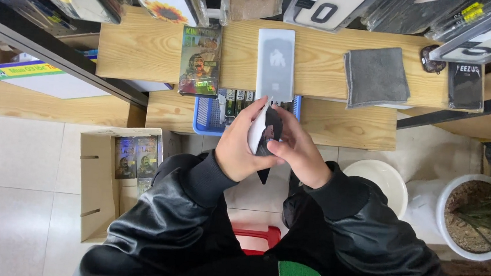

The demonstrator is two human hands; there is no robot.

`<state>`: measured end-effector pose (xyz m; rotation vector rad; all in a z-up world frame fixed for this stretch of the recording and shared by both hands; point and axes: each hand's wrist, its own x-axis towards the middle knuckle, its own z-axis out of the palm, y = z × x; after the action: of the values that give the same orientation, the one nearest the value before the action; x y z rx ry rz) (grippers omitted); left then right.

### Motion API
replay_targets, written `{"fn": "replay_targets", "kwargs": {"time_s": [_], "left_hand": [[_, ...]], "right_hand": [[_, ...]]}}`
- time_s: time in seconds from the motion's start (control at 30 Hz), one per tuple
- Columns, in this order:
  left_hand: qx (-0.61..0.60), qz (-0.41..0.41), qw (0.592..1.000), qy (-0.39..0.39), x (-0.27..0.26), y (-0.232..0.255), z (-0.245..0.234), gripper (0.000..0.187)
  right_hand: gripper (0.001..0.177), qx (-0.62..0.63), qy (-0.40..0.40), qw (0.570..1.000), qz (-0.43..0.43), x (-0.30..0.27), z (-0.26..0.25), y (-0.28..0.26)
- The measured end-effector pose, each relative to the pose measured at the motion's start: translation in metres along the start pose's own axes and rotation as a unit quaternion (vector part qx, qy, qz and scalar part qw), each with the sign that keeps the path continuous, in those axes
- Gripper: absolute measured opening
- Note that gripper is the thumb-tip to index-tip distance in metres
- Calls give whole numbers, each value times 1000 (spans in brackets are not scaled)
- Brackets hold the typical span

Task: Unboxing, wiping with a cloth, and inspecting phone screen protectors and cases before placing them in protective sleeves.

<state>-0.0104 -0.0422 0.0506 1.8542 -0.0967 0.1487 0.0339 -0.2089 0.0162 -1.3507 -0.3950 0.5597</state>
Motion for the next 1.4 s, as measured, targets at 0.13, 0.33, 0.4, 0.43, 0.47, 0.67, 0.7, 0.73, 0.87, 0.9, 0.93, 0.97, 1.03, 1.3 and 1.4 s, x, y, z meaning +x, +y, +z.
{"fn": "replay_targets", "kwargs": {"time_s": [0.13, 0.33, 0.4, 0.43, 0.47, 0.67, 0.7, 0.73, 0.87, 0.9, 0.93, 0.97, 1.03, 1.3, 1.4], "left_hand": [[-10, 13, 1000, -18, 1, 4, -4, 108], [-298, -82, 951, -5, -2, -34, 1, 72], [-416, -120, 901, 28, -1, -39, 0, 67], [-417, -118, 901, 27, -1, -39, -2, 67], [-437, -119, 891, 33, -1, -39, -4, 67], [-453, -126, 882, 28, -1, -40, -3, 66], [-437, -123, 891, 20, -1, -38, -3, 66], [-437, -123, 891, 20, -2, -39, -2, 66], [-433, -120, 893, 21, -2, -38, -2, 64], [-421, -117, 899, 16, -1, -36, -3, 66], [-421, -118, 899, 17, -1, -35, -3, 66], [-410, -118, 904, 14, -2, -35, -3, 67], [-400, -118, 909, 11, -1, -33, -4, 68], [-325, -106, 940, 1, -1, -36, -2, 74], [-309, -108, 945, -2, -2, -41, 0, 73]], "right_hand": [[76, 52, 13, 998, 14, 2, 0, -1], [66, 172, 9, 981, -91, 7, 8, -13], [69, 248, 7, 966, -75, 5, -1, -4], [69, 247, 8, 966, -77, 4, -10, -3], [77, 284, 11, 957, -51, 2, -18, -1], [79, 336, -15, 942, -9, 2, -23, -24], [82, 313, -48, 948, -18, 3, -25, -26], [82, 313, -48, 948, -18, 3, -19, -35], [84, 316, -60, 946, -42, 4, -9, -42], [88, 302, -57, 950, -51, 4, -10, -37], [88, 303, -57, 950, -50, 5, -10, -38], [87, 293, -55, 953, -57, 5, -10, -38], [86, 283, -53, 955, -64, 5, -11, -39], [90, 228, -8, 973, -42, 4, -25, -11], [86, 238, -7, 971, -31, 3, -22, -20]]}}
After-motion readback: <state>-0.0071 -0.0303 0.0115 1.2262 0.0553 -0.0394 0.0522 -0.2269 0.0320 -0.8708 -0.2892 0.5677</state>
